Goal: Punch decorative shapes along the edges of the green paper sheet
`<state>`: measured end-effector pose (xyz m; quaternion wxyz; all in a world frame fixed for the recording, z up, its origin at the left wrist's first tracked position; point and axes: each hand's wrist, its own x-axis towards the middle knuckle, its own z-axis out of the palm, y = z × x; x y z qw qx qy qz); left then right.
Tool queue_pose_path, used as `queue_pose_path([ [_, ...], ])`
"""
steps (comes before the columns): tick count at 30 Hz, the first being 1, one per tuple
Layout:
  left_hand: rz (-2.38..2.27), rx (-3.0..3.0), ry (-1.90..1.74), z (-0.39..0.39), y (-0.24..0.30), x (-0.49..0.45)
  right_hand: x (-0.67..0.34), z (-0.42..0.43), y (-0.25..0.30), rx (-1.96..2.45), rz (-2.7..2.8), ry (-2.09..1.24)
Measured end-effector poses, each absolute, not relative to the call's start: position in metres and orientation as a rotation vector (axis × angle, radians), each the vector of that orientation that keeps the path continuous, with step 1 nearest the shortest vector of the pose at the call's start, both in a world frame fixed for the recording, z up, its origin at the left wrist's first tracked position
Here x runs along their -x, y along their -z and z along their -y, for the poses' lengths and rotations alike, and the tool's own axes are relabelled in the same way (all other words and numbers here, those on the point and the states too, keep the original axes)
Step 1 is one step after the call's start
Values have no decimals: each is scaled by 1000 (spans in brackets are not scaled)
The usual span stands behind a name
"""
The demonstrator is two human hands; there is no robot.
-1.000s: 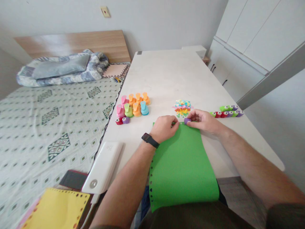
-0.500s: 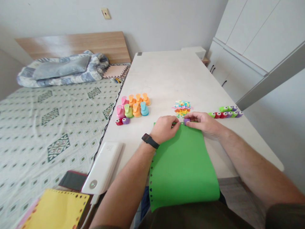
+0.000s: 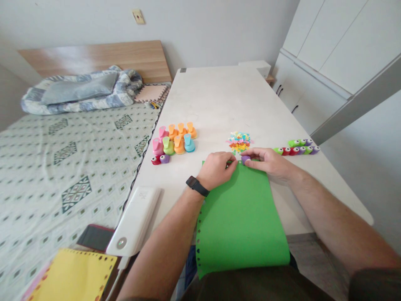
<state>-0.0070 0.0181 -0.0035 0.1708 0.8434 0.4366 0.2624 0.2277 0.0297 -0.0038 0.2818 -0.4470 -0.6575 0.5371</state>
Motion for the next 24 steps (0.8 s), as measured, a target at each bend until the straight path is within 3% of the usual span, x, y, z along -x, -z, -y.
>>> queue_pose_path([
  [24, -1258, -2391, -724, -17, 2, 7, -227, -30, 2, 1199, 1779, -1468],
])
